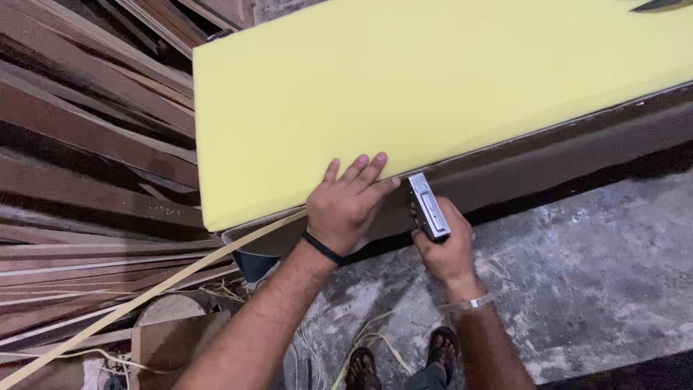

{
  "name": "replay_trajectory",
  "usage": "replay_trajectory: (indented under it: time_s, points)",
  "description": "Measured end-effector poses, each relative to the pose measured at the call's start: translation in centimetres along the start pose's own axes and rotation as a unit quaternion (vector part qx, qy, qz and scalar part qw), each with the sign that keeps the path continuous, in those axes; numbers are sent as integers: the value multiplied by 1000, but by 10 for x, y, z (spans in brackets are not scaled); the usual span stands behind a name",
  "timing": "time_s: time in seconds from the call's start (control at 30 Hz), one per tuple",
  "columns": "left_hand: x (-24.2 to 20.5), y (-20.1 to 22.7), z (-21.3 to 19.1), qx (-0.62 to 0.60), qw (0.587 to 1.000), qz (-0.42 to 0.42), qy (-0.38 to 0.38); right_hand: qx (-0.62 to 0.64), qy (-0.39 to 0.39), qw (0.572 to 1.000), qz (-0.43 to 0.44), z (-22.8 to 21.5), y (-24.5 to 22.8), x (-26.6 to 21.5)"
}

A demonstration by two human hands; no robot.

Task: The person staples a beige fabric over a yellow foam board using a manual staple gun. They also cut a thin wooden strip with scissors and staple it along the edge of the board.

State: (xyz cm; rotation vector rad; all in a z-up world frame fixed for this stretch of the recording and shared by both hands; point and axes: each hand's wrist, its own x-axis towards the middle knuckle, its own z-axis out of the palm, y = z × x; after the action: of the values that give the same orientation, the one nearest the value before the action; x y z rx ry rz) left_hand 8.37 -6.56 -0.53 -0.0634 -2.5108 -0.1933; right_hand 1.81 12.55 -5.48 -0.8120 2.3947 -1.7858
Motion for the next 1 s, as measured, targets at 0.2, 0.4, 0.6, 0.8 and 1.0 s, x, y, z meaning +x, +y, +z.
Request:
replay_trajectory:
  time_s: [0.2, 0.4, 0.6, 0.8, 1.0]
  points:
    - [-14, -16, -20, 31, 999, 37, -12, -18, 21, 999, 41, 12, 9, -3]
    - [-52, -55, -79, 117, 992, 42, -25, 14, 24, 999, 33, 20, 22, -8]
    - [-64, -58, -63, 84, 996, 13, -11, 64, -40, 968, 239, 11, 22, -45]
    - [-46, -42, -73, 31, 994, -94, -50, 440, -6, 868, 229, -13, -22, -75]
    - [-19, 43, -110, -267, 939, -184, -114, 636, 39, 748, 184, -44, -96, -54]
